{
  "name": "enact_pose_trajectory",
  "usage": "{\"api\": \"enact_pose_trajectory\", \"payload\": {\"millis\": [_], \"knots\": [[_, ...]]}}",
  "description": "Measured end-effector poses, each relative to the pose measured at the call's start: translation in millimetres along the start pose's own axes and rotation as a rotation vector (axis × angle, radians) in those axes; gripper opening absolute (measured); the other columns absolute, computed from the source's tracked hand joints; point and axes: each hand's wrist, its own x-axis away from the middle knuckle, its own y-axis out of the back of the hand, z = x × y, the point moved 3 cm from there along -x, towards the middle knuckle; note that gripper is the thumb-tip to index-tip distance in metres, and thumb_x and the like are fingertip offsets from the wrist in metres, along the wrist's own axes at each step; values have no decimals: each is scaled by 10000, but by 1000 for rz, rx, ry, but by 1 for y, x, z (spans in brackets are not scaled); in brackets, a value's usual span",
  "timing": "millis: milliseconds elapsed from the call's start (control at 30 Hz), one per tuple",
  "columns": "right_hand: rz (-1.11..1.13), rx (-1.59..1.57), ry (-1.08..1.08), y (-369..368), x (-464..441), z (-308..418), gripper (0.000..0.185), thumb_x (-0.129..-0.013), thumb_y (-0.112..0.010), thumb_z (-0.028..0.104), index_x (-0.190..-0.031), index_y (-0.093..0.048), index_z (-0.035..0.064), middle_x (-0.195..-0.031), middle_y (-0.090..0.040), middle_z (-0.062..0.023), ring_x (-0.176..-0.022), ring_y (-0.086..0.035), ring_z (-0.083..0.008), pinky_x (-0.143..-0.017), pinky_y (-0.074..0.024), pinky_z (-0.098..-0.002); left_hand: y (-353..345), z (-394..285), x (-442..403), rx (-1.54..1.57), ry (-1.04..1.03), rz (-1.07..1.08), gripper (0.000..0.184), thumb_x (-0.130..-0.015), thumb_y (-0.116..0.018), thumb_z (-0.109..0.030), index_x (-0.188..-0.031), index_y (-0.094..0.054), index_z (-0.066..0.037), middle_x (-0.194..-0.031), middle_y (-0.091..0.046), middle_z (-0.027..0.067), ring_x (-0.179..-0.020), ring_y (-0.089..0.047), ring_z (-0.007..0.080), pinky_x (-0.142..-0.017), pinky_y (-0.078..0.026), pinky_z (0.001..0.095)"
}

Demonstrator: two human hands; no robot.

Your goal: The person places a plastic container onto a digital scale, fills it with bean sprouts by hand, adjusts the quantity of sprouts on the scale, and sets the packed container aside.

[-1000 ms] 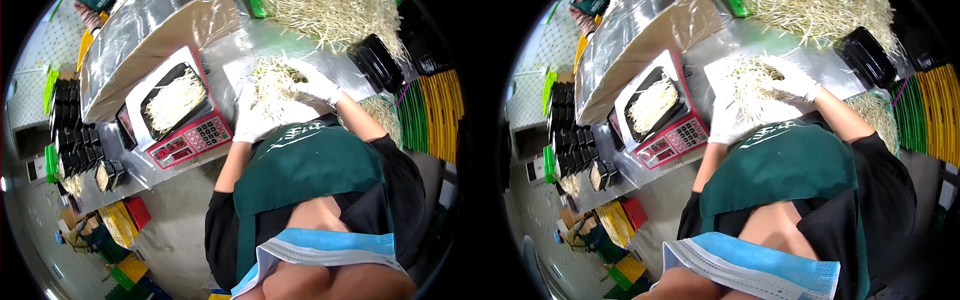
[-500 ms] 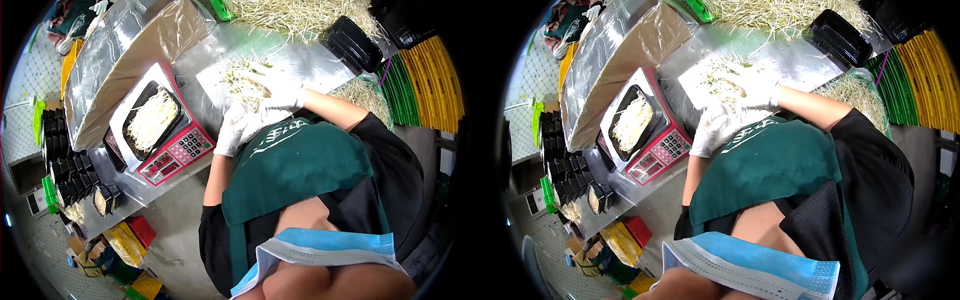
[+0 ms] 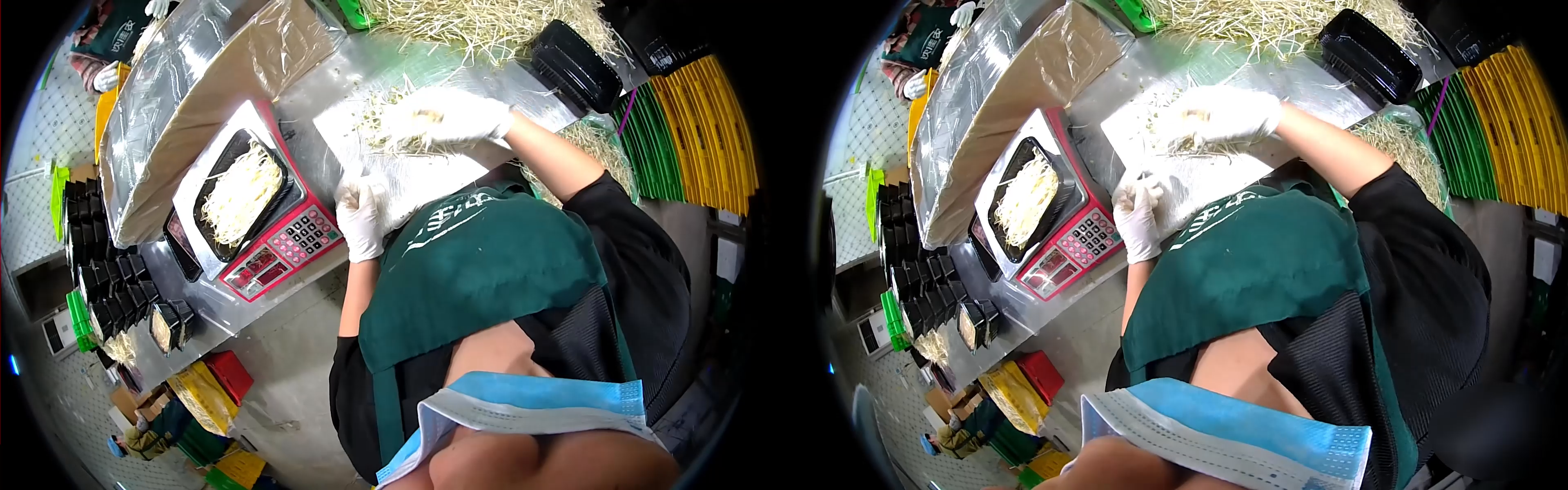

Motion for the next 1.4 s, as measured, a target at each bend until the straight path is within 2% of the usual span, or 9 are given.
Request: {"api": "enact_pose_trajectory", "payload": {"millis": [300, 567, 667, 800, 867, 933, 1067, 1233, 1400], "knots": [[-202, 732, 149, -32, 52, -23, 869, -727, -642, 356, -1471, -253, 130, -1498, -233, -207, -1298, -365, -390, -1076, -308, -432, -40, 1, -14, -1069, -609, 292, 947, -759, -701, -352, -1450, -167, 15, -1443, -240, 285, -1347, -273, 379, -1075, -290, 428], [-258, 196, -86, 23, 16, -12, 376, -808, -564, 119, -1182, -609, 102, -1102, -638, -89, -952, -587, -178, -822, -484, -332, -33, -9, -66, -810, -679, -7, 348, -816, -613, -84, -1162, -601, -48, -1151, -606, 174, -1063, -588, 290, -933, -455, 348], [-251, 67, -136, 45, -9, -41, 390, -800, -624, 138, -1186, -621, 82, -1043, -667, -80, -913, -601, -130, -837, -486, -275, -27, -5, -114, -795, -519, 249, 418, -787, -653, -42, -1197, -568, -23, -1255, -558, 134, -1135, -538, 235, -983, -416, 334], [-165, 352, 31, 37, -49, -68, 603, -724, -669, 185, -1304, -525, 98, -1241, -587, -123, -1054, -578, -190, -928, -446, -303, -53, -18, -130, -406, -300, 520, 456, -799, -639, -33, -1241, -529, -18, -1269, -539, 141, -1149, -521, 238, -995, -407, 339], [-214, 494, 290, 34, -64, -81, 674, -703, -683, 233, -1337, -491, 104, -1283, -558, -126, -1087, -566, -212, -950, -432, -321, -49, 11, -146, -1049, -571, 312, 466, -815, -625, -37, -1265, -505, -19, -1254, -547, 142, -1126, -534, 232, -982, -420, 335], [7, 410, -219, 41, -54, -39, 637, -715, -677, 218, -1317, -509, 95, -1232, -588, -111, -1054, -578, -212, -923, -447, -319, -54, -12, -132, -1089, -522, 246, 426, -828, -618, -120, -1238, -544, -30, -1230, -564, 164, -1149, -518, 288, -1011, -375, 384], [-38, -94, -205, 38, -3, -13, 604, -754, -600, 131, -1347, -485, 131, -1247, -559, -109, -1085, -548, -214, -923, -452, -348, -43, -15, -77, -815, -585, 262, 461, -837, -631, -87, -1272, -494, -17, -1245, -552, 169, -1094, -564, 260, -927, -453, 335], [-295, 618, 115, -7, 51, -66, 802, -759, -595, 246, -1477, -243, 192, -1406, -348, -230, -1233, -394, -398, -1042, -334, -456, -31, 18, -16, -852, -635, 258, 866, -743, -707, -482, -1386, -379, -3, -1403, -375, 238, -1339, -250, 423, -1101, -152, 519], [-291, 777, -163, -8, 24, -77, 744, -784, -633, 313, -1437, -329, 128, -1422, -367, -188, -1257, -415, -333, -974, -431, -385, -45, 21, -40, -822, -682, 194, 550, -824, -623, -300, -1260, -481, 3, -1201, -524, 227, -1134, -482, 346, -953, -358, 442]]}}
